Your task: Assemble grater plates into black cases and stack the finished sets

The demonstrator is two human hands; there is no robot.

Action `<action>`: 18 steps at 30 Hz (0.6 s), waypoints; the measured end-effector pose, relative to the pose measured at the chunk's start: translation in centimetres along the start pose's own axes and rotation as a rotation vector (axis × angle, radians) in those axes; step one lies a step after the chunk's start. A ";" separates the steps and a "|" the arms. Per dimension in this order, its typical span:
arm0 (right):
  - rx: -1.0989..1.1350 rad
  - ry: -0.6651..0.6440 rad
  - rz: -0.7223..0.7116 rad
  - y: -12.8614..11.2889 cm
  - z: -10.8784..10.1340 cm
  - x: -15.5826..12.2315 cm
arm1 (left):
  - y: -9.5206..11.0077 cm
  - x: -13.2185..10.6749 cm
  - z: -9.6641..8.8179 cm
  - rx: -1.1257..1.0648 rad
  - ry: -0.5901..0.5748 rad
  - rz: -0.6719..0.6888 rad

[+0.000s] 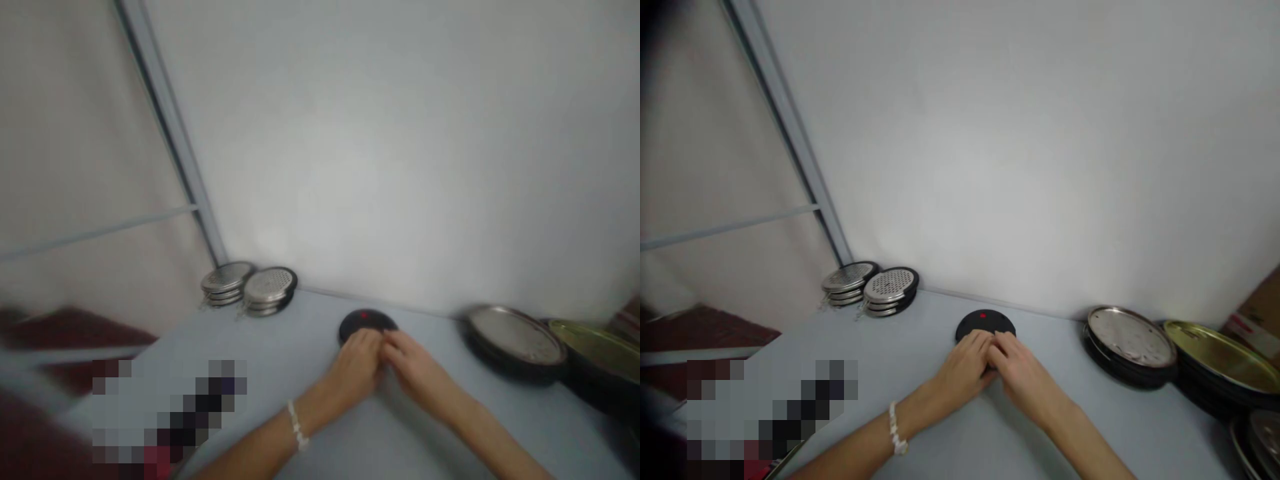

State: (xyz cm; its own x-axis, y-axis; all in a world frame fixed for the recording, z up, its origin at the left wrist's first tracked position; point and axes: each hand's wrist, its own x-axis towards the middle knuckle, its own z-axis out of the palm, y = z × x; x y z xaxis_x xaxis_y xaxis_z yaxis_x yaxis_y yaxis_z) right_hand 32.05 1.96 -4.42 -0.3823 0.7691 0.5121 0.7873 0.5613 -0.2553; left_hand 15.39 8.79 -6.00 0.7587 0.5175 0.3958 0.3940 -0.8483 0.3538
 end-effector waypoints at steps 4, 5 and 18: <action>-0.148 0.029 -0.137 -2.7 -0.8 2.0 | -0.6 0.0 -1.0 0.101 0.119 -0.020; -0.163 0.058 -0.151 -3.3 -1.1 2.3 | -0.7 -0.1 -1.7 0.120 0.123 -0.012; -0.251 0.335 -0.076 -1.2 0.0 -5.9 | -11.6 -3.2 -16.5 -0.753 0.920 -0.797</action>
State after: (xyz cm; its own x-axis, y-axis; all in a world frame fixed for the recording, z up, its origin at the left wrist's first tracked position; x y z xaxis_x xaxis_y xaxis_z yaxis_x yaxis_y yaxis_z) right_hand 33.37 -3.30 -7.16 -0.2978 0.5636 0.7705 0.8723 0.4886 -0.0202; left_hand -0.18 18.82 2.65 -0.2450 0.9533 0.1767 -0.0376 -0.1914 0.9808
